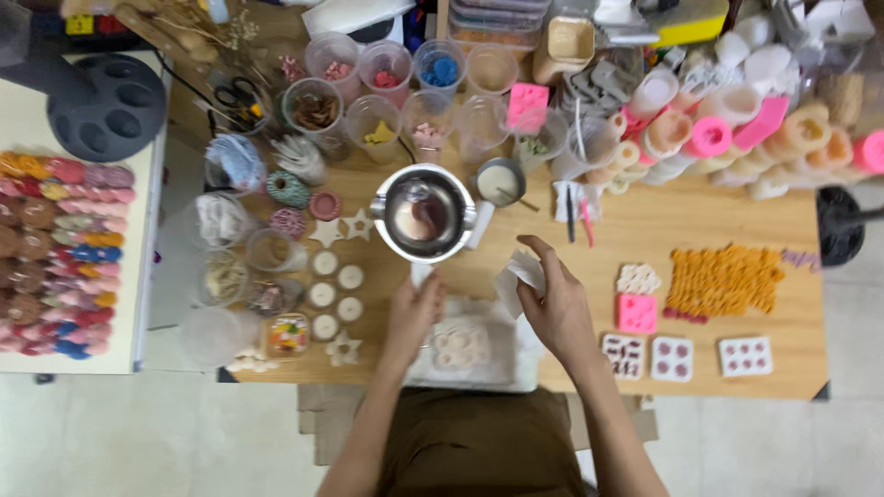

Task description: The person pours melted wax from a small pot into individual cavities of a silicone mold and uses a thin tool to refine the wax in the mold.

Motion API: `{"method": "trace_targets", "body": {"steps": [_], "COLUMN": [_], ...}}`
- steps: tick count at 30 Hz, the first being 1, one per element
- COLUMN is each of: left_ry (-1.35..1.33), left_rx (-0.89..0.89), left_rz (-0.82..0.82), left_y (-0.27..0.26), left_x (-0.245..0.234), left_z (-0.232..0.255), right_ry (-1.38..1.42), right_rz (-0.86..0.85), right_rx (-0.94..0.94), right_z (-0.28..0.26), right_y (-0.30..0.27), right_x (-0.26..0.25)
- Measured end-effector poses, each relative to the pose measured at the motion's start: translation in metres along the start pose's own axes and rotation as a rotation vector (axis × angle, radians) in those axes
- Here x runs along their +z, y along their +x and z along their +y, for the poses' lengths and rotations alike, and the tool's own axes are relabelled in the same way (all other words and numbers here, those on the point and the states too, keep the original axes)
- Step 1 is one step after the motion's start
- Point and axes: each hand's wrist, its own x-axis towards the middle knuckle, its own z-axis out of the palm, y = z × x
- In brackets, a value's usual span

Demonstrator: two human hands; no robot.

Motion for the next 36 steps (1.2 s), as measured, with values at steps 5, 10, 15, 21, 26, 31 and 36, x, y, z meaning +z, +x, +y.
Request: {"method": "trace_targets", "body": {"steps": [5, 10, 15, 21, 26, 31, 36], "left_ry": [0.278, 0.362, 0.380, 0.362, 0.477, 0.594, 0.658], "left_rx": [0.064, 0.168, 0.176, 0.099, 0.101, 0.208, 0.236], "left_rz": [-0.092, -0.190, -0.282, -0.399, -0.390, -0.402, -0.443], "left_y": [-0.046, -0.082, -0.100, -0.100, -0.100, -0.091, -0.084], "left_x": [-0.020, -0.040, -0.048, -0.052, -0.041, -0.033, -0.024], "left_z": [0.023, 0.045, 0.053, 0.052, 0.056, 0.064, 0.067], "right_ry": [-0.566, -0.667, -0.589, -0.763, -0.258, -0.079, 0.115], "right_rz": [0.075, 0.010, 0.090, 0.292, 0.583, 0.626, 0.590], "right_rx": [-0.082, -0.102, -0.168, -0.011, 0.218, 0.309, 0.172], "right_z": [-0.065, -0.109, -0.109, -0.094, -0.066, -0.012, -0.001], "right_y": [-0.048, -0.082, -0.109, -0.117, -0.112, -0.093, -0.069], "right_x": [0.034, 0.058, 0.071, 0.042, 0.019, 0.005, -0.015]}}
